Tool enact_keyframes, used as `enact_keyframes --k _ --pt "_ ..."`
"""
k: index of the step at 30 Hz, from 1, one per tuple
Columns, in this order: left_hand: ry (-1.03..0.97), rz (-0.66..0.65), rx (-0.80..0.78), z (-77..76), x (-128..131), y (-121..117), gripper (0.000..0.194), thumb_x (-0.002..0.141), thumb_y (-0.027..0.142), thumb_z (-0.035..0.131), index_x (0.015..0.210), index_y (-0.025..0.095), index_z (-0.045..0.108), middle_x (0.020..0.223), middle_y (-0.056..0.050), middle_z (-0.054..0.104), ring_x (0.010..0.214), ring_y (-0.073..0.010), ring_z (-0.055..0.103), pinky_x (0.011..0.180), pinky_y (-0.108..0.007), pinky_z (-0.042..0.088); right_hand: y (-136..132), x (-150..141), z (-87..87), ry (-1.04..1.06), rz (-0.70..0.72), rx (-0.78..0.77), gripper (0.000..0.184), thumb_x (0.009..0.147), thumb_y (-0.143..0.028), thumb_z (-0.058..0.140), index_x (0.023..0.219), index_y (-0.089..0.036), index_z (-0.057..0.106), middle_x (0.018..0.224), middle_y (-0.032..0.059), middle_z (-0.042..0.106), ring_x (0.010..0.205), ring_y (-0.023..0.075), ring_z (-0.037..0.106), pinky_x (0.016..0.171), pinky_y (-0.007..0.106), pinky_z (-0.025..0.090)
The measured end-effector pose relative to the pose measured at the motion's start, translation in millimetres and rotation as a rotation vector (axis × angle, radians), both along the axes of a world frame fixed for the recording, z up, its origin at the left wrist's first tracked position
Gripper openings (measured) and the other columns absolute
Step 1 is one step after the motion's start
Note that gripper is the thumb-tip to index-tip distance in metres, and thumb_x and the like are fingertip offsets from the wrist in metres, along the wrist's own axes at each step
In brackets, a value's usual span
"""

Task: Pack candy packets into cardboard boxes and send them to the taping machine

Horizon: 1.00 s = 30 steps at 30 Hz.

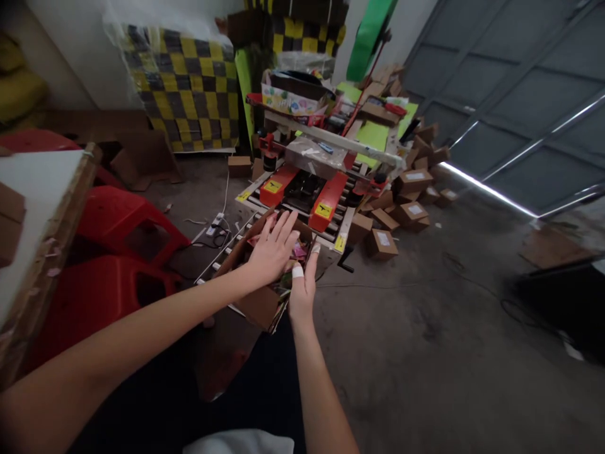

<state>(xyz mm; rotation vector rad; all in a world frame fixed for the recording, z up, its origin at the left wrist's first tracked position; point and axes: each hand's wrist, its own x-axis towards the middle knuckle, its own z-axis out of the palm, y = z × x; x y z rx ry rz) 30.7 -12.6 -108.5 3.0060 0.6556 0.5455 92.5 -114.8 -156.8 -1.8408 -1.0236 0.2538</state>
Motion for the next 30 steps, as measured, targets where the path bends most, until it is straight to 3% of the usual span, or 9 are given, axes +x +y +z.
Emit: enact_keyframes --k 4,8,11,15,18,21,25,28,30 --pt "-0.026 -0.046 -0.114 -9.4 18.8 19.8 0.071 0.087 0.038 0.048 0.147 0.011 0.022 0.157 -0.017 0.014 0.144 -0.032 0.01 0.114 -0.059 0.006 1.7 -1.3 3.2 0.07 -0.027 0.03 0.063 0.096 -0.037 0.017 0.151 -0.016 -0.003 0.157 0.0058 0.004 0.145 0.0204 0.008 0.116 0.047 0.021" --pt "-0.032 -0.064 -0.184 -8.7 16.9 24.4 0.047 0.093 0.04 0.036 0.13 0.015 0.051 0.136 -0.014 0.049 0.134 -0.0295 0.034 0.115 -0.054 0.01 8.1 -2.6 3.7 0.164 -0.064 0.056 0.064 0.095 -0.037 0.019 0.151 -0.016 -0.004 0.157 0.0066 0.006 0.145 0.0229 0.01 0.116 0.049 0.021" --pt "0.03 -0.035 -0.307 -8.9 7.9 22.0 0.046 0.096 0.034 0.025 0.097 0.016 0.067 0.103 -0.01 0.063 0.105 -0.0231 0.057 0.105 -0.043 0.033 14.0 -7.5 5.0 0.182 -0.085 0.063 0.065 0.095 -0.036 0.02 0.151 -0.016 -0.004 0.158 0.0069 0.005 0.145 0.0236 0.007 0.117 0.049 0.018" --pt "-0.026 0.196 -0.571 -19.7 5.9 28.5 0.044 0.095 0.033 0.028 0.082 0.014 0.066 0.091 -0.01 0.065 0.082 -0.0203 0.063 0.076 -0.032 0.047 26.2 -16.6 14.4 0.008 -0.04 -0.15 0.064 0.094 -0.037 0.024 0.15 -0.012 0.006 0.157 0.0138 0.004 0.145 0.0282 0.004 0.115 0.055 0.018" --pt "-0.215 0.34 -0.763 -32.5 11.8 40.0 0.043 0.095 0.031 0.028 0.078 0.013 0.064 0.08 -0.009 0.068 0.076 -0.0185 0.063 0.072 -0.028 0.047 35.6 -20.7 23.0 -0.132 -0.017 -0.369 0.061 0.094 -0.039 0.026 0.148 -0.011 0.018 0.156 0.0179 0.008 0.144 0.0354 0.005 0.109 0.064 0.02" --pt "-0.332 0.384 -0.859 -34.4 15.8 45.2 0.039 0.093 0.028 0.033 0.079 0.012 0.066 0.084 -0.01 0.071 0.082 -0.0189 0.064 0.077 -0.028 0.047 39.2 -22.3 27.0 -0.192 0.004 -0.451 0.057 0.095 -0.039 0.023 0.147 -0.016 0.024 0.156 0.017 0.011 0.143 0.0374 0.009 0.106 0.067 0.022" --pt "-0.533 0.297 -1.001 3.1 2.7 37.4 0.045 0.094 0.028 0.028 0.088 0.01 0.069 0.093 -0.012 0.072 0.092 -0.0188 0.066 0.086 -0.03 0.048 38.3 -25.9 23.6 -0.303 -0.01 -0.51 0.055 0.093 -0.038 0.032 0.144 -0.017 0.032 0.156 0.0162 0.013 0.142 0.0373 0.013 0.107 0.064 0.022" --pt "-0.676 0.116 -0.837 42.7 -23.0 44.3 0.039 0.093 0.036 0.037 0.103 0.014 0.068 0.11 -0.009 0.069 0.107 -0.0177 0.061 0.099 -0.031 0.043 39.0 -29.9 19.2 -0.377 -0.031 -0.503 0.052 0.09 -0.033 0.04 0.141 -0.02 0.039 0.155 0.015 0.019 0.141 0.0386 0.018 0.106 0.066 0.023" --pt "-0.705 0.085 -0.712 51.8 -39.3 62.4 0.042 0.092 0.043 0.04 0.113 0.016 0.064 0.122 -0.008 0.064 0.117 -0.0186 0.056 0.106 -0.034 0.037 41.2 -31.0 18.0 -0.403 -0.028 -0.498 0.053 0.089 -0.031 0.042 0.14 -0.021 0.04 0.155 0.0138 0.019 0.14 0.0391 0.02 0.105 0.067 0.023"
